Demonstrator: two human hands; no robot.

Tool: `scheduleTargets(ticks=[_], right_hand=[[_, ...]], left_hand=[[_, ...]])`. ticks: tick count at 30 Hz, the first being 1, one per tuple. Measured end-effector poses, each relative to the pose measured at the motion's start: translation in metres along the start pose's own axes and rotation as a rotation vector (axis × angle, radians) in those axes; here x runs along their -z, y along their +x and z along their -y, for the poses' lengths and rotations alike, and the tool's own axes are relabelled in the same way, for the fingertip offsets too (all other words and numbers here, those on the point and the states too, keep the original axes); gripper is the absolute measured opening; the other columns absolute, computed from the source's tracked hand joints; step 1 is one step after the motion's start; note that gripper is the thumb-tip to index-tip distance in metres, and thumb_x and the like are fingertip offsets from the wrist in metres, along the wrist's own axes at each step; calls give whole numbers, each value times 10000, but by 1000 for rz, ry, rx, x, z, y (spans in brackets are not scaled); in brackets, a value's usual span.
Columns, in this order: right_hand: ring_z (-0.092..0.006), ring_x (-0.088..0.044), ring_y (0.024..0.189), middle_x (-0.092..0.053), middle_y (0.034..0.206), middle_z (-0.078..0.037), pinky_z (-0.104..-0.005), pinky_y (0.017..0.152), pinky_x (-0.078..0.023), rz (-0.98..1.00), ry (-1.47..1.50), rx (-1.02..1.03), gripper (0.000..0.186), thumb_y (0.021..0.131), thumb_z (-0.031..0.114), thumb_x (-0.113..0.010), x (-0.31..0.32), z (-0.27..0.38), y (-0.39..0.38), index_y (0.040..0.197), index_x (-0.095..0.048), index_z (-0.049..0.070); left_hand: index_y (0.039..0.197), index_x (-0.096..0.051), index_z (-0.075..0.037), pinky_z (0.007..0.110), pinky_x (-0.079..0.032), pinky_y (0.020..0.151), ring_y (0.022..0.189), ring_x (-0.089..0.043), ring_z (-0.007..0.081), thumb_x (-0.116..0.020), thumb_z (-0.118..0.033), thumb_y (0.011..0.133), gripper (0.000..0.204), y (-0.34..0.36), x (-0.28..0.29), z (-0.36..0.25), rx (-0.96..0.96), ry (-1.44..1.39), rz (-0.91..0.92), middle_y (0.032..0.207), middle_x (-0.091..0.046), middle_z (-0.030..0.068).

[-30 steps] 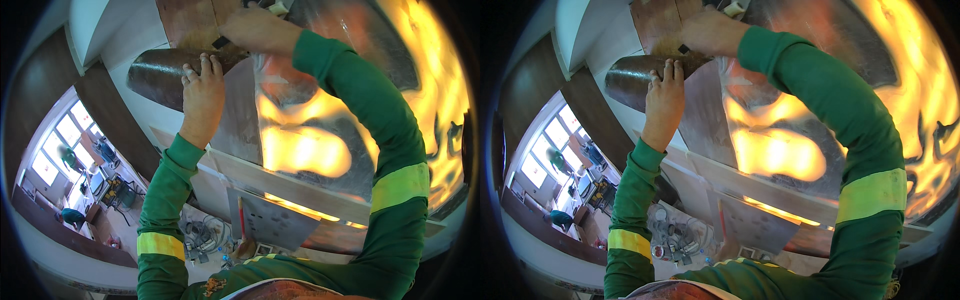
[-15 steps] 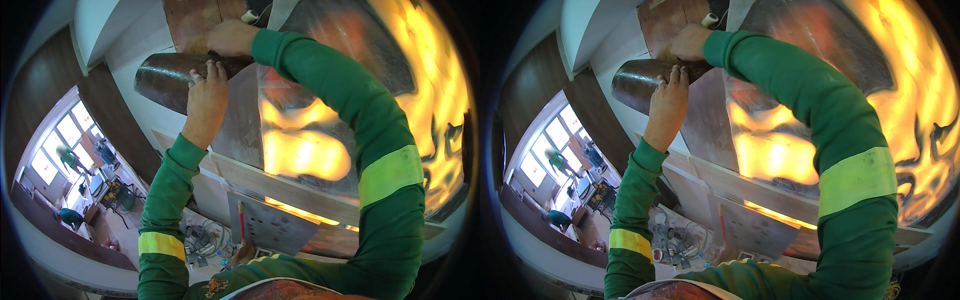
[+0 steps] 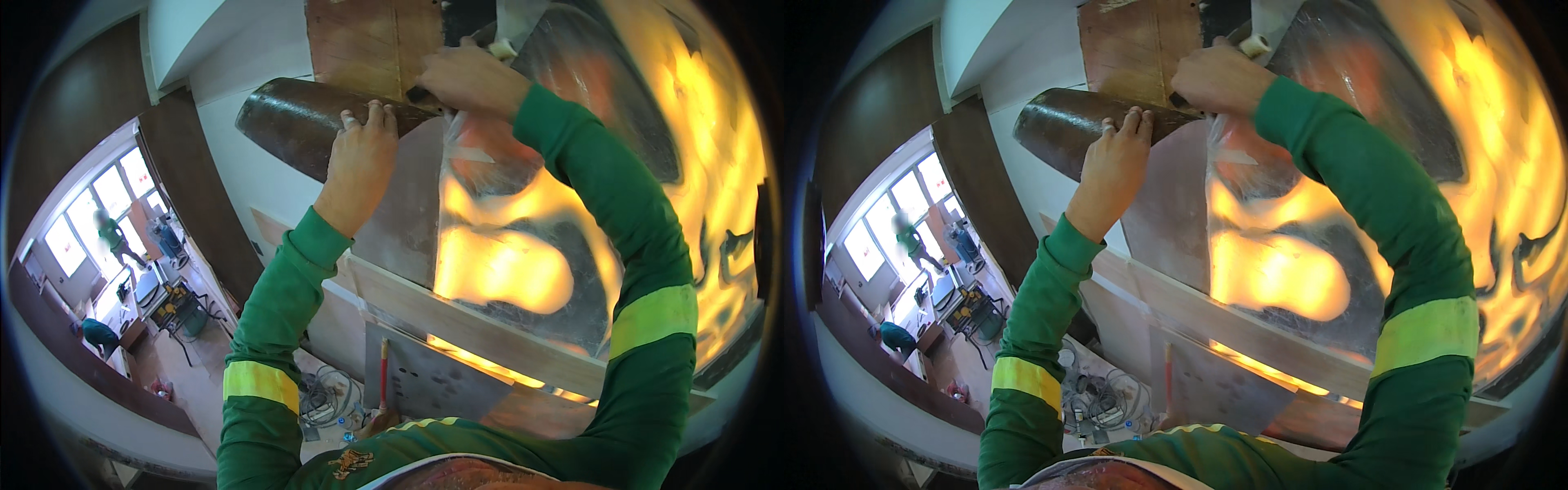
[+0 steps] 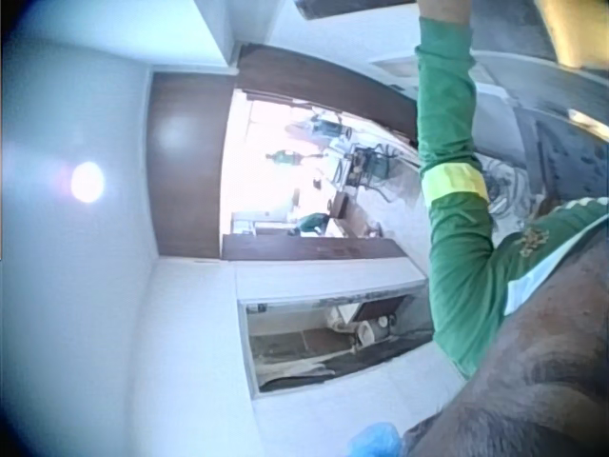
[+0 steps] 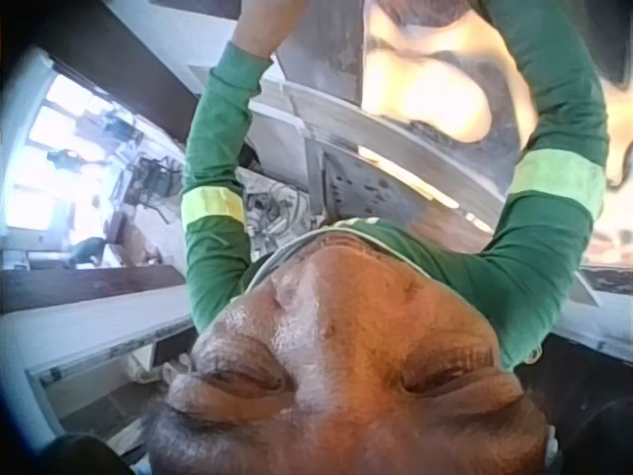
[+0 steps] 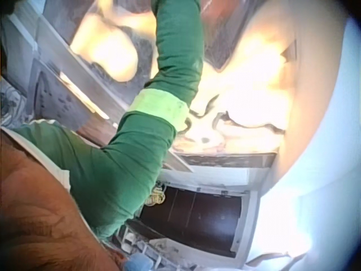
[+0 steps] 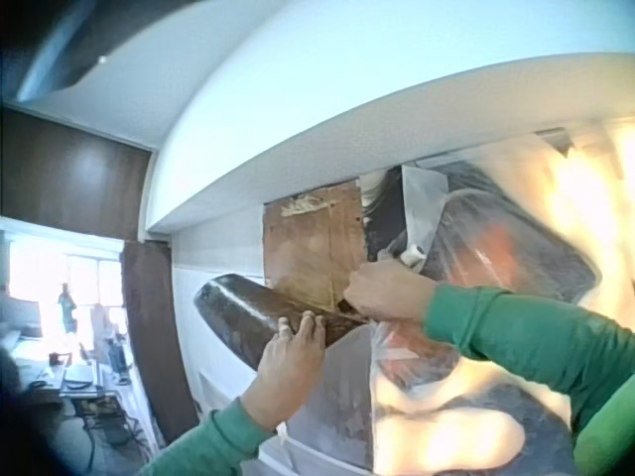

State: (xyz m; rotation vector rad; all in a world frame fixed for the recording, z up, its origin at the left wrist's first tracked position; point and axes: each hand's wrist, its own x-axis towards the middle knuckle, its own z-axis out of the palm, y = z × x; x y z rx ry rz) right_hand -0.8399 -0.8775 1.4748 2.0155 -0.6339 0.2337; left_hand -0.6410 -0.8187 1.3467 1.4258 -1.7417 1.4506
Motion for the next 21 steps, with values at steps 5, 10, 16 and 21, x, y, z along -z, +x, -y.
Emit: scheduleTargets(ticks=[5,10,16,21], right_hand=[[-291,-688,1085,-680,1086,-117,-514,850,-545,11,214,-244,283,903,133,-640,-12,13,-10,1180,-691,104],[-260,-665,1143,-676,1123,-96,-447,844,-535,-27,11,-198,306,905,117,-637,-24,36,-23,1205,-692,102],[-239,-651,1135,-674,1114,-72,-433,832,-525,-6,-102,-131,363,908,119,-631,-9,55,-18,1265,-680,76],[-247,-656,1115,-672,1111,-87,-436,809,-530,4,-60,-172,345,907,101,-626,-7,51,-22,1247,-672,67]], left_hand=[[1273,-730,-76,484,-540,969,1052,-689,410,-556,-701,944,728,20,35,41,-60,-313,66,1264,-697,173],[1177,-773,-59,465,-534,942,966,-701,443,-563,-692,946,705,89,-11,139,154,-624,118,1062,-759,214],[1179,-753,23,480,-503,1010,1172,-670,437,-593,-776,853,877,111,-89,241,591,-391,473,1264,-705,262],[1128,-771,40,462,-483,1046,1189,-665,435,-589,-778,842,885,62,-110,239,657,-669,509,1185,-723,292]])
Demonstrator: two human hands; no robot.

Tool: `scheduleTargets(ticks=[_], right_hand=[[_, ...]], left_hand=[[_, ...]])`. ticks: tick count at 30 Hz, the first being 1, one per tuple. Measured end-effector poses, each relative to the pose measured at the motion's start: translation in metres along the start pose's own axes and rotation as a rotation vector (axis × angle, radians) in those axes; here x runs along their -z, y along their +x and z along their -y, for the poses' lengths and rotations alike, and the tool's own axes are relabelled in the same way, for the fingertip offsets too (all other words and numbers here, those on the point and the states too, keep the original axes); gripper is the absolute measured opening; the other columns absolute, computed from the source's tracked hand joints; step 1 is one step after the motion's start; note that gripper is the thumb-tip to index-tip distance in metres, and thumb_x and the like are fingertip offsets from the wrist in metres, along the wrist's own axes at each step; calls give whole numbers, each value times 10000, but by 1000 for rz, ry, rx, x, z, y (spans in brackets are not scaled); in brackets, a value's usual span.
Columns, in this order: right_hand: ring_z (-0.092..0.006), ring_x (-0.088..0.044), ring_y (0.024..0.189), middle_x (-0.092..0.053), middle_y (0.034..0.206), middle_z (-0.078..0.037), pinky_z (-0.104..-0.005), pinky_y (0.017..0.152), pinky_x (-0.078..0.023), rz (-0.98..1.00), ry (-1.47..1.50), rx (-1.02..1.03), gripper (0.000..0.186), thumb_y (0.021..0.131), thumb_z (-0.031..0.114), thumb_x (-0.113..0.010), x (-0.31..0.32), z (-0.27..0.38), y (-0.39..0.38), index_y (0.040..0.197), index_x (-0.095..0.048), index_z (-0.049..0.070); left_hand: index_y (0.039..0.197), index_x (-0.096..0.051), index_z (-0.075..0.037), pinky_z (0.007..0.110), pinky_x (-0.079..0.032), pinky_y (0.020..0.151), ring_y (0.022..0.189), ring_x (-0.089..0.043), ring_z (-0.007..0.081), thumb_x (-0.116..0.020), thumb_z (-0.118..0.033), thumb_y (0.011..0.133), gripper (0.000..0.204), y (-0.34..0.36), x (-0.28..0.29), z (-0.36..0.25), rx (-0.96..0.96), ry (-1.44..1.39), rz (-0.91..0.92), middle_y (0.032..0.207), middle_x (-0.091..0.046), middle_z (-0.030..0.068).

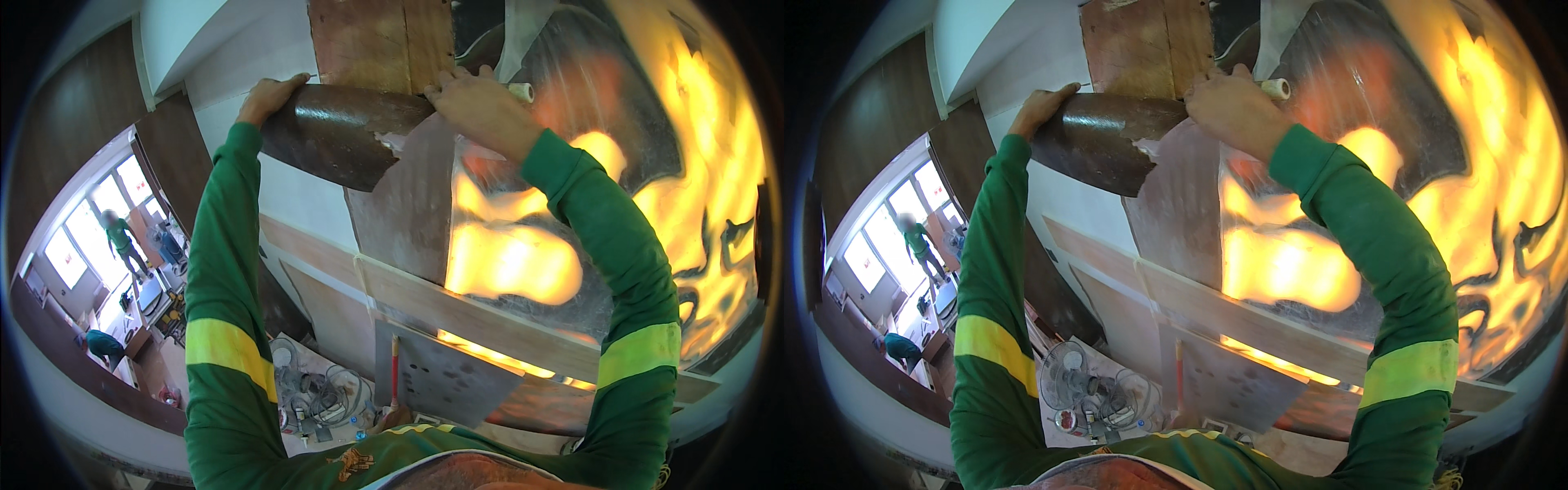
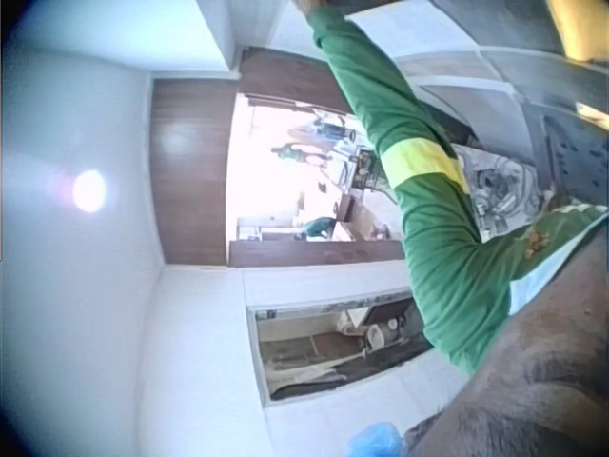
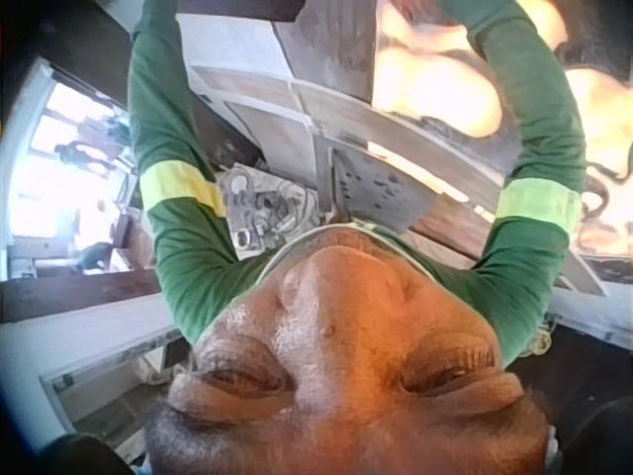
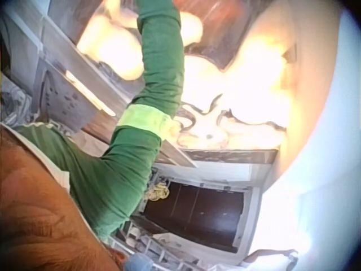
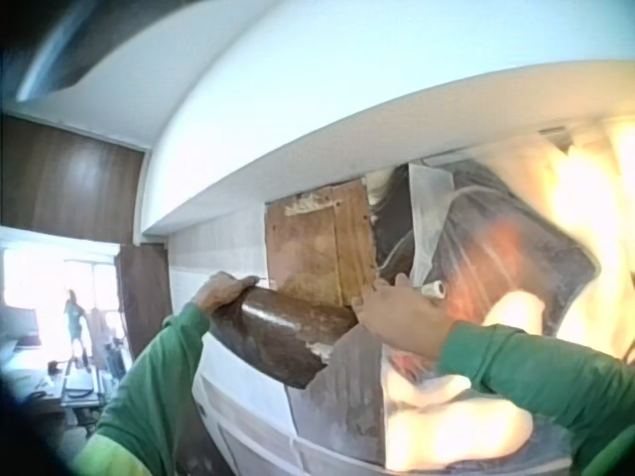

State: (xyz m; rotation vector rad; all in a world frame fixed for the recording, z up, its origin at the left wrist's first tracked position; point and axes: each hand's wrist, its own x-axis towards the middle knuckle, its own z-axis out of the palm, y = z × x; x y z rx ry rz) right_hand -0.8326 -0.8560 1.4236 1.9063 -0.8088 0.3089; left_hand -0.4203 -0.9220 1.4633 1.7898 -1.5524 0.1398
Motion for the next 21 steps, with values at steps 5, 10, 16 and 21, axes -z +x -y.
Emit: scheduleTargets(ticks=[5,10,16,21], right_hand=[[-311,-685,1068,-690,1085,-132,-497,810,-544,-38,151,13,267,905,87,-619,4,-20,31,1163,-689,83],[-361,-682,1034,-694,1026,-155,-509,861,-538,-27,260,50,307,883,46,-617,7,-22,66,1177,-692,88],[-361,-675,1060,-709,1074,-143,-496,889,-536,104,296,54,234,864,54,-632,13,-11,110,1077,-718,99],[-361,-681,1076,-721,1097,-149,-484,896,-549,110,252,94,221,869,51,-641,7,2,131,1064,-736,90]], left_hand=[[1157,-788,-45,480,-463,1077,1234,-642,422,-525,-795,862,847,-27,-7,32,46,91,-100,1273,-702,251],[1207,-764,-48,496,-471,1071,1247,-634,420,-496,-797,880,860,-84,-28,2,209,-60,-118,1293,-695,237],[1220,-750,-36,501,-477,1065,1234,-632,445,-462,-804,902,880,-115,-44,1,261,-124,-178,1276,-694,252],[1207,-752,-48,511,-483,1048,1209,-644,446,-458,-801,913,860,-130,-60,4,310,-205,-176,1254,-703,247]])
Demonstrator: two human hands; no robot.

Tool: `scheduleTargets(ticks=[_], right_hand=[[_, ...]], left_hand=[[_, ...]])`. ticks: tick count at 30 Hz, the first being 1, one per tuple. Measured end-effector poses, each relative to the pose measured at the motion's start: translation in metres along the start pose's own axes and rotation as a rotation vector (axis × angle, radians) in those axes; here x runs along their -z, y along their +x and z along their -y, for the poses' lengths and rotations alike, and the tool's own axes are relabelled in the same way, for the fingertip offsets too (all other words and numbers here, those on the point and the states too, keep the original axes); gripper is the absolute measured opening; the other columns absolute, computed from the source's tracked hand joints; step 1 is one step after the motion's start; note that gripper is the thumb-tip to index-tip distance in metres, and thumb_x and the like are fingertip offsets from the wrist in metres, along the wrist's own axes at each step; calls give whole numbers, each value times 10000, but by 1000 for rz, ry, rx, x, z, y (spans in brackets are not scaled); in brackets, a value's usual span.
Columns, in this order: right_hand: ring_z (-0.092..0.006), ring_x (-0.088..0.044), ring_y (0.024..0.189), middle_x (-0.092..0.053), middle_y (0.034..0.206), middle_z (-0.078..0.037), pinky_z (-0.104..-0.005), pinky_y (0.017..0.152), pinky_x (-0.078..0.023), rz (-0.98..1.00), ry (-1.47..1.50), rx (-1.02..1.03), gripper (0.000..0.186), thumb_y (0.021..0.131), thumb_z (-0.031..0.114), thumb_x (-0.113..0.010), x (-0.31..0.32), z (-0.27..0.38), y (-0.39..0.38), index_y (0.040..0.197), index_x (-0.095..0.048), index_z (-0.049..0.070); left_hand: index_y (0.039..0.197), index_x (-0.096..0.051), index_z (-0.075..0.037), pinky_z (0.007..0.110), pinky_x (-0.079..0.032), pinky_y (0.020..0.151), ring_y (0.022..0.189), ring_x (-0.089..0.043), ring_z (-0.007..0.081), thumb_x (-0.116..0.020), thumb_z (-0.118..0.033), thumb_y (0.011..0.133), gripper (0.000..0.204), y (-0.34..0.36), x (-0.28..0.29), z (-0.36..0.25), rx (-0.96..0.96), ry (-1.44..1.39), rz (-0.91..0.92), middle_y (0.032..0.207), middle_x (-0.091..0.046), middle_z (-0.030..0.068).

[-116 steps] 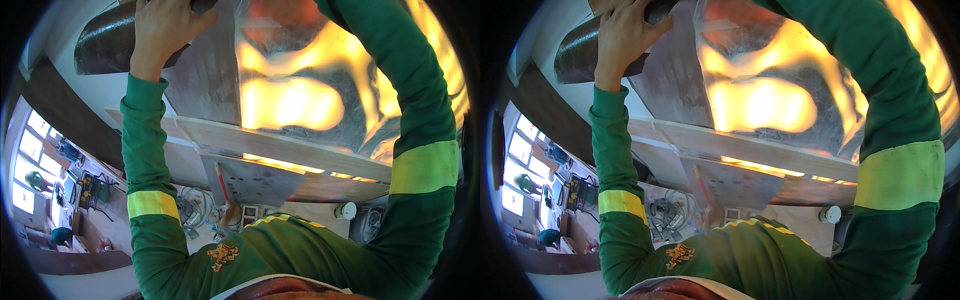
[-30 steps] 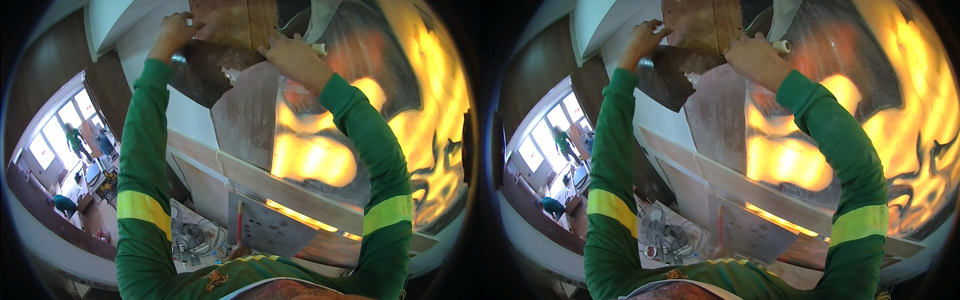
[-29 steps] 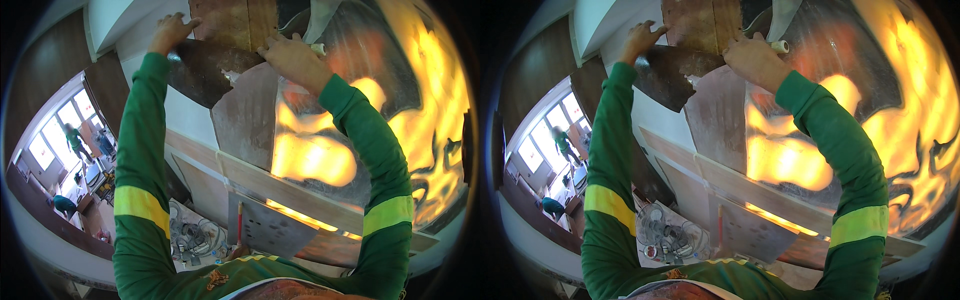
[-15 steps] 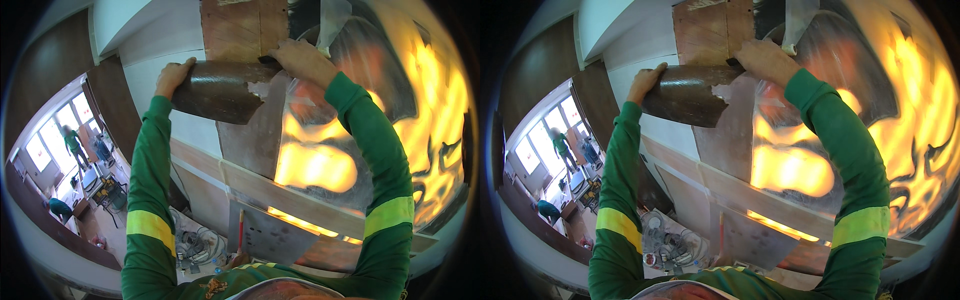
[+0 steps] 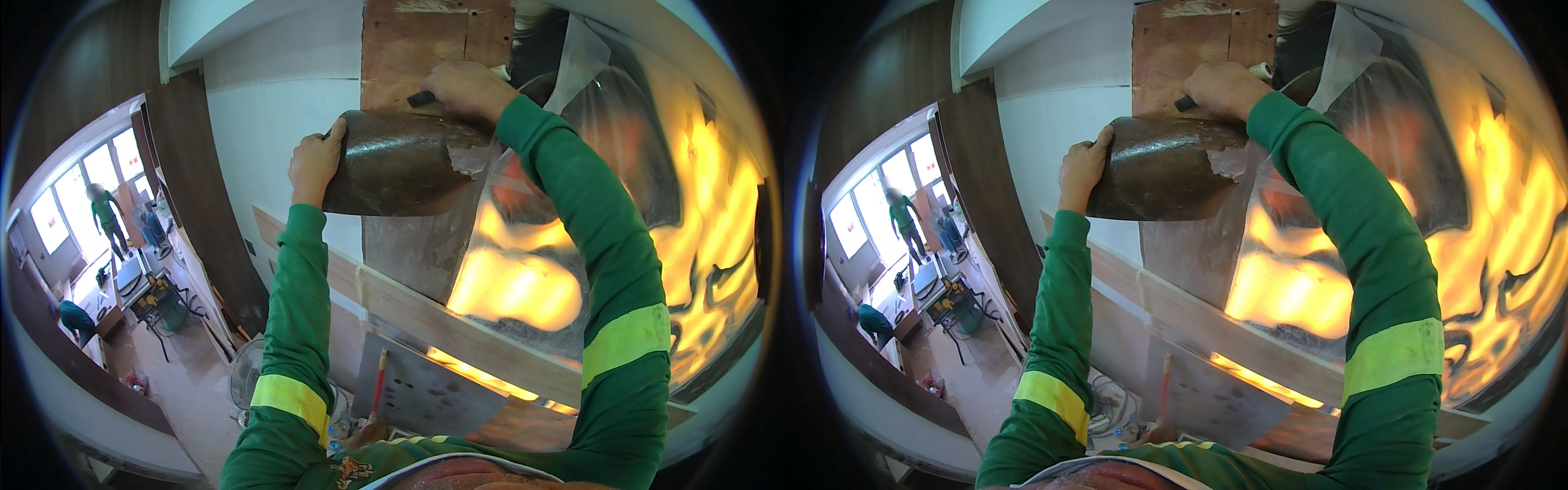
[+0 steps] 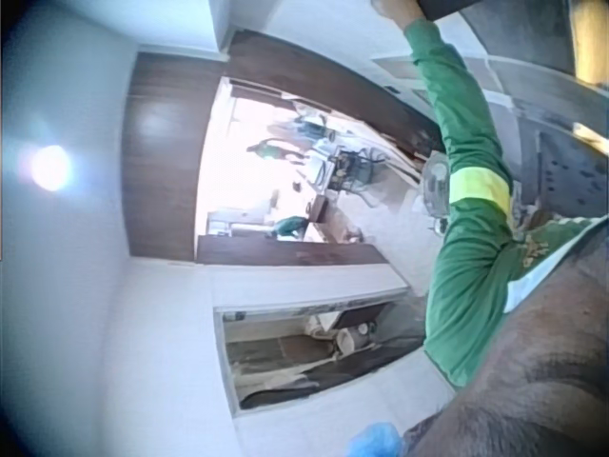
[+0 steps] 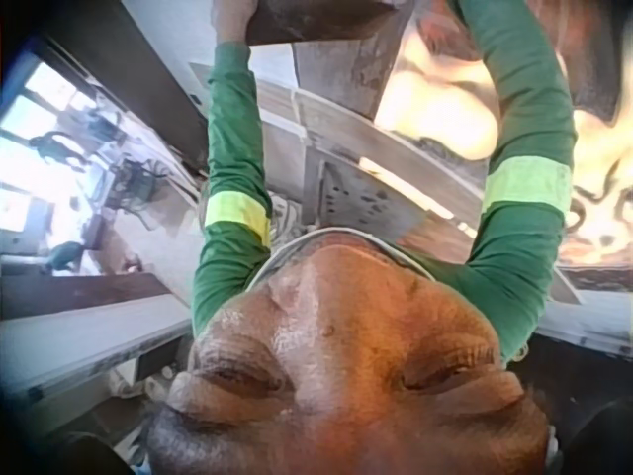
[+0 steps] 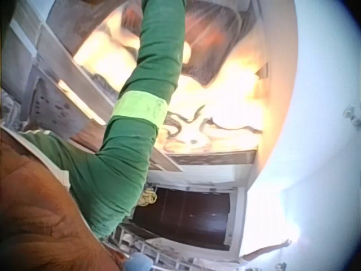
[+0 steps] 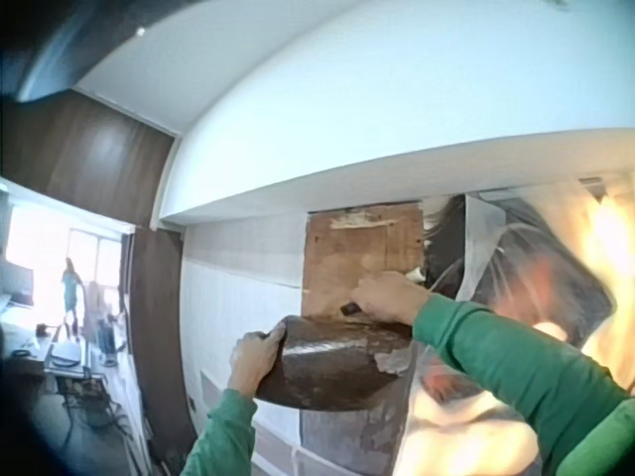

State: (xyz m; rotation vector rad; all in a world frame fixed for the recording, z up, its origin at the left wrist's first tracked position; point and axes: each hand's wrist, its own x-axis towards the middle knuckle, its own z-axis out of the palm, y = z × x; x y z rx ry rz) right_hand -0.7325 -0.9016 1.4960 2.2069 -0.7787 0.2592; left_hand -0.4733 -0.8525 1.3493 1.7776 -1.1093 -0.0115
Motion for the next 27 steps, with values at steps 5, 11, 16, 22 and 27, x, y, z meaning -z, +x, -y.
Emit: scheduleTargets(ticks=[5,11,16,22,27], right_hand=[[-351,-672,1097,-719,1100,-136,-483,913,-538,66,-24,14,237,873,47,-630,2,17,18,1081,-729,98],[-351,-703,1032,-744,1047,-143,-484,876,-553,59,34,40,255,861,35,-642,-9,22,34,1082,-744,112],[-344,-717,1032,-754,1102,-120,-473,869,-574,150,-17,26,298,856,70,-686,-11,24,35,1136,-755,146],[-395,-694,995,-744,1015,-166,-498,833,-541,1,102,66,244,891,84,-616,-6,9,4,1077,-772,105],[-391,-687,1034,-738,1045,-155,-492,865,-545,148,16,70,248,865,65,-650,14,-4,-22,1090,-751,85]], left_hand=[[1174,-758,-44,515,-492,1026,1187,-651,449,-461,-800,918,852,-10,-8,6,39,-47,-21,1228,-711,249],[1187,-751,-34,516,-492,1025,1182,-655,448,-453,-805,917,870,-25,-19,10,93,-113,0,1223,-712,251],[1165,-757,-33,521,-496,1016,1173,-659,450,-457,-813,912,873,-33,-29,12,125,-134,-16,1208,-717,253],[1119,-769,-32,520,-499,1008,1166,-659,452,-465,-816,907,867,-26,-23,16,87,-97,-10,1186,-723,256],[1120,-766,-25,518,-496,1009,1162,-659,451,-465,-812,909,868,-30,-23,19,97,-113,-5,1187,-720,258]])
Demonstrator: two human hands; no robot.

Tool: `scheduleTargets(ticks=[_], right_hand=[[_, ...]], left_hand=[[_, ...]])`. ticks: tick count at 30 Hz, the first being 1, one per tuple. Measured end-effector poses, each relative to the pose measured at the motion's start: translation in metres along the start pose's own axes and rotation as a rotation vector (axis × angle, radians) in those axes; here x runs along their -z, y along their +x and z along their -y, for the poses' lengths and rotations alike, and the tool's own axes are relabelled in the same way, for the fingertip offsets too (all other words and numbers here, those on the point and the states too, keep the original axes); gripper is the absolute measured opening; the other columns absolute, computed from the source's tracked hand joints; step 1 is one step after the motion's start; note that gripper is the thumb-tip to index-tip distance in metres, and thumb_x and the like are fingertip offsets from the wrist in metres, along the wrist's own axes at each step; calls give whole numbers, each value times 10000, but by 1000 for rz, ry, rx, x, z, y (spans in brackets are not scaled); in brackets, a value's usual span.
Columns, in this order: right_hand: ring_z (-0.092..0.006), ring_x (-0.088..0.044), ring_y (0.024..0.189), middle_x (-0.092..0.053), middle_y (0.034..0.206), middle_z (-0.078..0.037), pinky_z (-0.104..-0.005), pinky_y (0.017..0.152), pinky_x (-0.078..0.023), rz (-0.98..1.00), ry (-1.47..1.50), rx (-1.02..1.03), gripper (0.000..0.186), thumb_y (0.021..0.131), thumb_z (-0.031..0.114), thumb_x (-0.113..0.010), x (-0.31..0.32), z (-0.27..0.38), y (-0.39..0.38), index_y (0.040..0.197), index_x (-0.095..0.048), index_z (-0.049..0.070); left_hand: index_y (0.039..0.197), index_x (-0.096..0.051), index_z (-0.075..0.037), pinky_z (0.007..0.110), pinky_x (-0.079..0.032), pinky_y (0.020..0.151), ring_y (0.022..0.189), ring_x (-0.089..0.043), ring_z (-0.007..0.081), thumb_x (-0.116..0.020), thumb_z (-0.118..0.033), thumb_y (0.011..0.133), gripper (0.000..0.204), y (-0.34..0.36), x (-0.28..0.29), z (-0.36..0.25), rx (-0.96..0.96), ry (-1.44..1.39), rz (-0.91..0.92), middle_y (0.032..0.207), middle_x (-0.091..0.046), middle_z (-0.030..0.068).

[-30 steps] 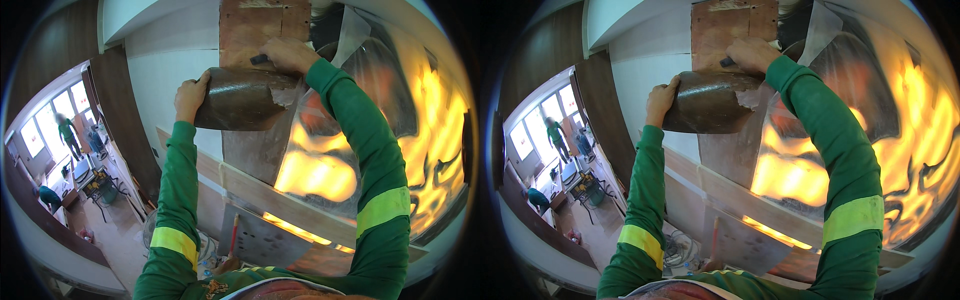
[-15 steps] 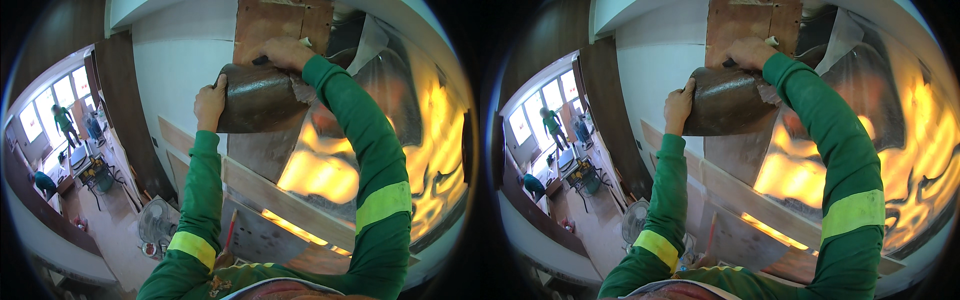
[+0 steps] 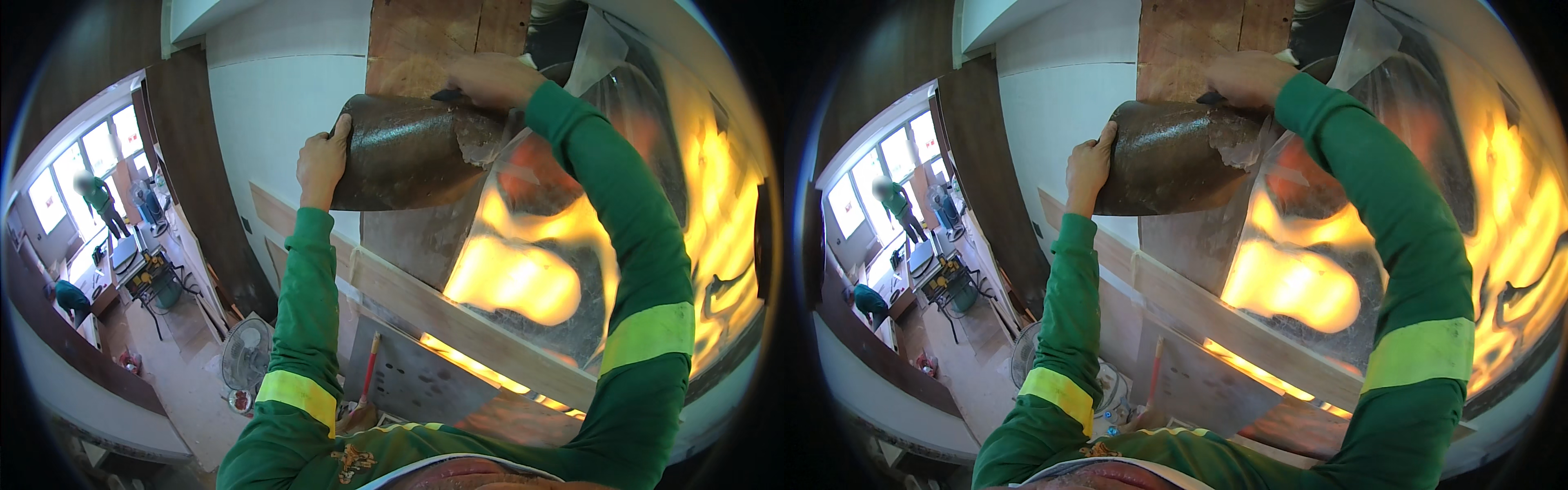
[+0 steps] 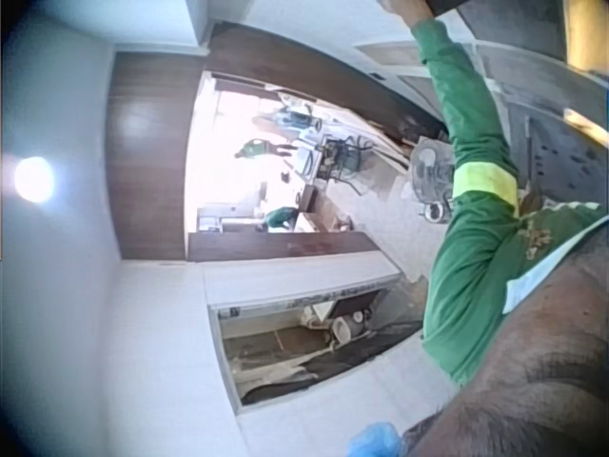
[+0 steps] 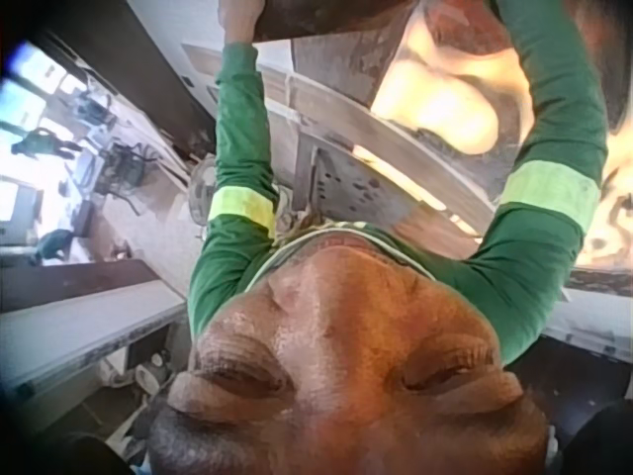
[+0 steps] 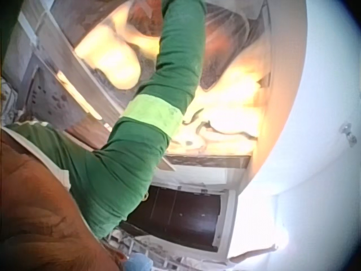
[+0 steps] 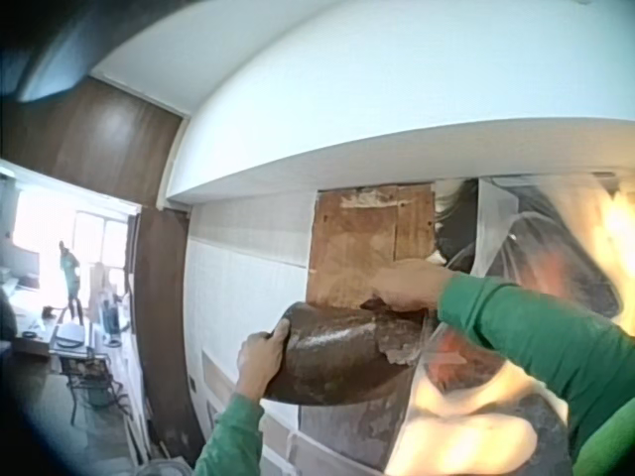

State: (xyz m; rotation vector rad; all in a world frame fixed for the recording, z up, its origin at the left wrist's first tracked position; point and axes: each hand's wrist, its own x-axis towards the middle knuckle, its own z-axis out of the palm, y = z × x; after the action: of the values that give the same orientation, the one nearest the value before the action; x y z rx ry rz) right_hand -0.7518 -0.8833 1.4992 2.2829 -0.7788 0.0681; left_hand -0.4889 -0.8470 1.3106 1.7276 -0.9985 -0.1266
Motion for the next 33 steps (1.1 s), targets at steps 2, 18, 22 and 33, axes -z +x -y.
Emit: scheduleTargets(ticks=[2,18,22,33], right_hand=[[-390,-688,1030,-735,1041,-158,-491,865,-545,50,-3,-17,263,858,56,-649,2,0,-7,1099,-749,87],[-339,-672,1031,-707,1071,-119,-482,867,-533,-49,23,24,269,934,103,-634,17,-8,25,1187,-720,131],[-347,-679,1041,-719,1076,-125,-487,878,-533,-123,9,120,226,934,130,-641,-6,21,82,1140,-734,119],[-358,-710,1068,-748,1147,-142,-474,881,-572,49,-85,92,336,860,83,-664,-20,33,101,1171,-763,166]], left_hand=[[1125,-766,-26,519,-495,1009,1160,-658,455,-467,-809,912,866,0,1,3,-1,26,-4,1186,-719,261],[1124,-759,-22,510,-493,1016,1177,-653,444,-419,-819,930,888,-9,-9,9,31,-40,51,1194,-719,246],[1147,-756,-23,506,-494,1021,1187,-654,436,-420,-810,934,882,-13,-2,6,47,-29,54,1204,-719,240],[1149,-759,-21,513,-500,1014,1166,-659,451,-431,-815,926,888,-9,-1,12,2,2,14,1196,-713,265]])
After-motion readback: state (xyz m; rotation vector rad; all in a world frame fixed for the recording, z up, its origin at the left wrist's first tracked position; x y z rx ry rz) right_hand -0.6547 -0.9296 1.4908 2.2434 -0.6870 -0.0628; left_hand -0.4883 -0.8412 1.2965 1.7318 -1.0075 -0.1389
